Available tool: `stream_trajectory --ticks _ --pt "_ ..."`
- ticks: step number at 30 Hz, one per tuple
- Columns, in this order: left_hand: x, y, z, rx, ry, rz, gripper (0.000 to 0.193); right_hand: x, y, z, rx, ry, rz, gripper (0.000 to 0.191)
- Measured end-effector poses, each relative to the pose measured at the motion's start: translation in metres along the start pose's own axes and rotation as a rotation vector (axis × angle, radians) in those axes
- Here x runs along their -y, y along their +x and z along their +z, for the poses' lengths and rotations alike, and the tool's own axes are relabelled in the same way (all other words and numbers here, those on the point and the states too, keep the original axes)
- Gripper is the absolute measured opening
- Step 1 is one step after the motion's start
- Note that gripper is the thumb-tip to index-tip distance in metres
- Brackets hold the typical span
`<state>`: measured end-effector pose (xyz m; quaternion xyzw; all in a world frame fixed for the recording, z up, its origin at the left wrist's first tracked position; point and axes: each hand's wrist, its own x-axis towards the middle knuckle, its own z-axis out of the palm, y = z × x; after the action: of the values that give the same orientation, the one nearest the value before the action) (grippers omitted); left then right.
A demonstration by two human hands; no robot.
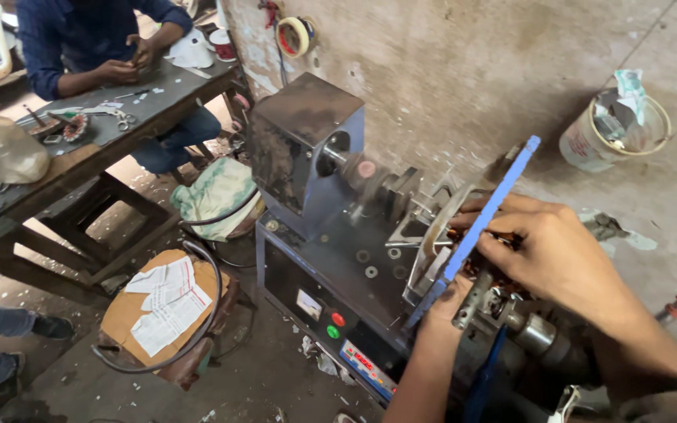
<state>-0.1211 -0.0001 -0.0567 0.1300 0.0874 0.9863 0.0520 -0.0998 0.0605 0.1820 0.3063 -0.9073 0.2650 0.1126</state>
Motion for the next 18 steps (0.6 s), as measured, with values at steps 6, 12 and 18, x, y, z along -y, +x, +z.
stream_trajectory --ticks 6,12,18 --pt "0.0009 0.0021 -0.0001 -0.012 -0.027 0.0 0.091 0.0019 0.002 0.0006 0.023 0.007 0.067 0.027" --pt "-0.0007 0.0001 -0.0028 0.087 0.021 0.14 0.099 0.0032 0.0025 0.0023 0.02 0.002 0.063 0.027" --pt "-0.0013 -0.0017 -0.0094 0.073 0.075 0.152 0.113 0.0046 0.0024 0.0013 0.017 -0.002 0.047 0.028"
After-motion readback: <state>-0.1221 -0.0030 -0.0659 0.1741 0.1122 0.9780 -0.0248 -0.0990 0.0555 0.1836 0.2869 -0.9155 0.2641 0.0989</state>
